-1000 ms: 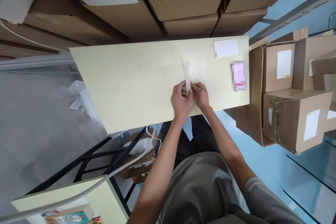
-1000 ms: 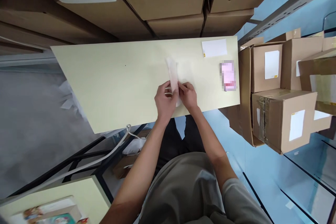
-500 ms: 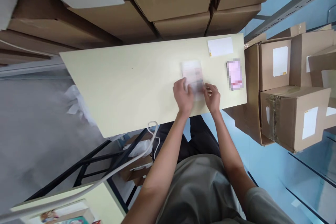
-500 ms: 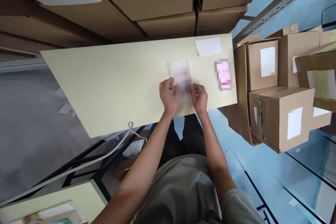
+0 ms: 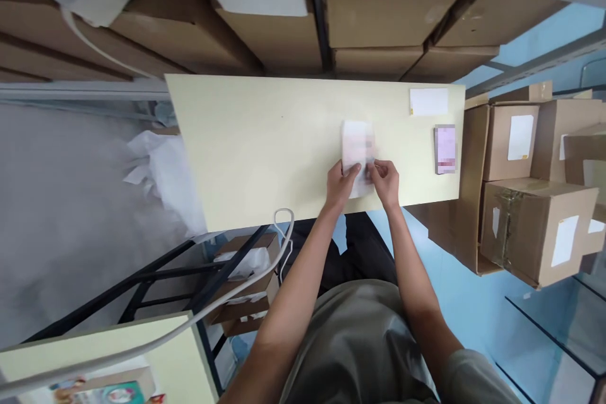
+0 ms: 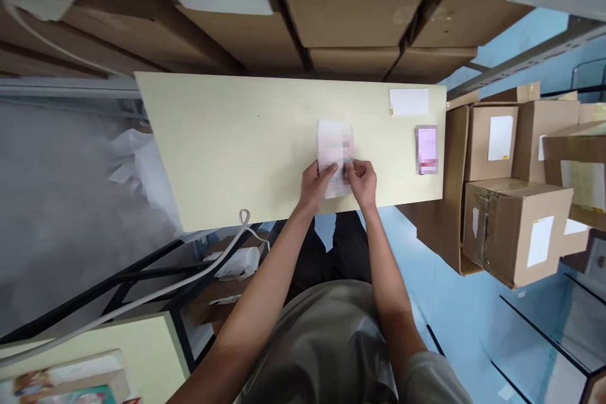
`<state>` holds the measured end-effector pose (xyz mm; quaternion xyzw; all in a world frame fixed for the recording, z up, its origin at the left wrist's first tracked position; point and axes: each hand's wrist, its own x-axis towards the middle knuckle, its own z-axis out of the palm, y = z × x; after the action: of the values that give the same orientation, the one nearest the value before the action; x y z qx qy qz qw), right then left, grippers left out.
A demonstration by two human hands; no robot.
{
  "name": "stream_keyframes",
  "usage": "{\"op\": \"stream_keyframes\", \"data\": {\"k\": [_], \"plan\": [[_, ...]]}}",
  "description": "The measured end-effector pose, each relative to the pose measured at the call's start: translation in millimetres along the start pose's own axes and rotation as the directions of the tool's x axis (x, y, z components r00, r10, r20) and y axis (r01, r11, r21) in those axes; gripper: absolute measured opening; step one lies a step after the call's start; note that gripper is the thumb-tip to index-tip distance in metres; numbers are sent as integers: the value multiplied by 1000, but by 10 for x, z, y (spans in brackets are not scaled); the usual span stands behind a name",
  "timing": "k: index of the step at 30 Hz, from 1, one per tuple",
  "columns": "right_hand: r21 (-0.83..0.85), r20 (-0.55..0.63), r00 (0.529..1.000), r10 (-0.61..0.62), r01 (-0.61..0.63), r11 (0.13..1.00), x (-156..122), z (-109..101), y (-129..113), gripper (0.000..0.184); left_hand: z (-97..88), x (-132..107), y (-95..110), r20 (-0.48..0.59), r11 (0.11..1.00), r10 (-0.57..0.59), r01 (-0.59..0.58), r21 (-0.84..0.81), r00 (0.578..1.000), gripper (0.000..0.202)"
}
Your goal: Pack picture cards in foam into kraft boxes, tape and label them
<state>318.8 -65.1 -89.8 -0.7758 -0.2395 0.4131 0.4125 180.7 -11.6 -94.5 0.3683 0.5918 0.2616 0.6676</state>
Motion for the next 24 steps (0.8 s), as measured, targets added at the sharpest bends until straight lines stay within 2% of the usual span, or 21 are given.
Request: {"op": "stream_keyframes", "data": {"k": [4, 6, 8, 10, 12, 14, 16, 18, 22, 24], "plan": [[72, 164, 986, -16, 5, 997, -191, 580, -182, 49, -836, -27, 46, -65, 999, 21, -23, -27, 998, 42], [71, 181, 983, -25, 12, 997, -407, 891, -226, 46, -1226, -65, 45, -102, 999, 12, -8, 40, 995, 40], [45, 153, 988, -5, -2, 999, -710, 1109, -214, 41, -1507, -157, 0, -74, 992, -10, 19, 122, 997, 36], [-1, 88, 995, 37, -37, 999, -1049, 1203, -150, 39, -1653, -294, -88, 14, 983, -30, 27, 183, 999, 34], [-48, -44, 996, 72, -74, 996, -1339, 1216, -58, 41, -1693, -429, -197, 105, 974, -35, 10, 227, 994, 30], [-77, -174, 980, 95, -110, 991, -1487, 1234, 18, 44, -1699, -495, -293, 173, 970, -4, -38, 241, 985, 33], [-98, -253, 963, 91, -119, 988, -1427, 1333, 34, 48, -1749, -436, -344, 170, 962, 35, -80, 263, 985, 41], [-125, -269, 962, 50, -86, 988, -1154, 1550, -38, 48, -1887, -233, -327, 110, 948, 73, -104, 300, 991, 47], [-153, -178, 982, -59, 32, 988, -303, 2259, -418, 39, -2381, 460, -97, -32, 941, 192, -175, 290, 981, 50], [-170, -114, 990, -87, 66, 983, 6, 2652, -653, 33, -2677, 790, 63, -111, 949, 228, -196, 246, 967, 46]]}}
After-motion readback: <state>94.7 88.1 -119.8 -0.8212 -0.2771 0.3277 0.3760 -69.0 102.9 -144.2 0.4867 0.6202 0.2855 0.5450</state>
